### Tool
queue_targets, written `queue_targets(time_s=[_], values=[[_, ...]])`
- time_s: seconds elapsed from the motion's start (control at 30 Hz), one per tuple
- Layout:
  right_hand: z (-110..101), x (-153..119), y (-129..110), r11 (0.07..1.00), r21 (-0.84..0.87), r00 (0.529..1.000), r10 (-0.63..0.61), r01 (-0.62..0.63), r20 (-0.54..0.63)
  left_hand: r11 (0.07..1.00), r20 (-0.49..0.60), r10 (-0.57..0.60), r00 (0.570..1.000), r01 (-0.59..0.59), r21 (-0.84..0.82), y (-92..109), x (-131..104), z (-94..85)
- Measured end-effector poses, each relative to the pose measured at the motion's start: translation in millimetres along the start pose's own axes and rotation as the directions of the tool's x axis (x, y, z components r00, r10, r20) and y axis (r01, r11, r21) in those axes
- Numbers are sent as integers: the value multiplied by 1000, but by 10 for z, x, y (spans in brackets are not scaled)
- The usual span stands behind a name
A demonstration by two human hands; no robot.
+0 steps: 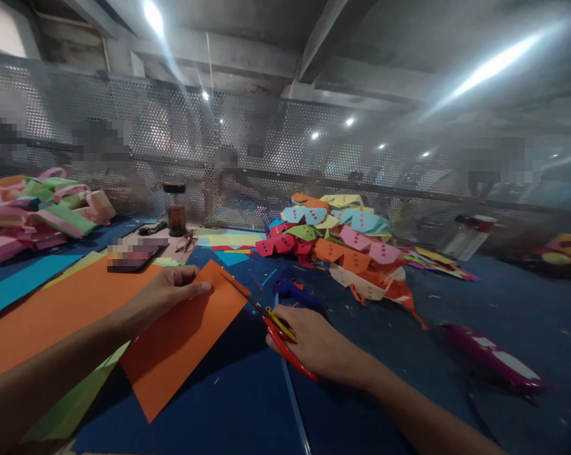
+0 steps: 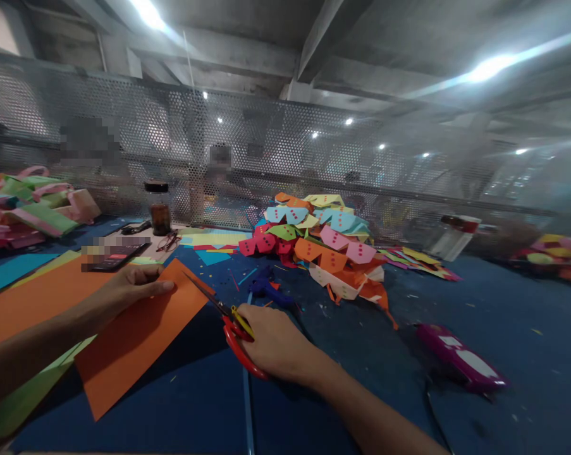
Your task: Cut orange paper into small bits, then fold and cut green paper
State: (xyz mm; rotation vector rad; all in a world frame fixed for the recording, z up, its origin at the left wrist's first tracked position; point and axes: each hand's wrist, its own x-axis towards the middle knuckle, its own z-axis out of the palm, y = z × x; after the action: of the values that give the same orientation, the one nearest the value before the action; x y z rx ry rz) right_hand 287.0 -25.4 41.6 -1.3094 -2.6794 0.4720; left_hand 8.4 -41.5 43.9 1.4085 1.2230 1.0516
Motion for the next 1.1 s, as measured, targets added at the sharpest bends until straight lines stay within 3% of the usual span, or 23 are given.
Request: queue_targets(time_s=[0.33, 1.1], values=[[12, 0, 5, 1000, 9, 1000, -20, 20, -10, 996, 70, 12, 997, -6, -89, -114, 67, -23], [41, 1, 28, 999, -11, 999, -34, 34, -28, 999, 66, 50, 997, -49, -21, -161, 78, -50]])
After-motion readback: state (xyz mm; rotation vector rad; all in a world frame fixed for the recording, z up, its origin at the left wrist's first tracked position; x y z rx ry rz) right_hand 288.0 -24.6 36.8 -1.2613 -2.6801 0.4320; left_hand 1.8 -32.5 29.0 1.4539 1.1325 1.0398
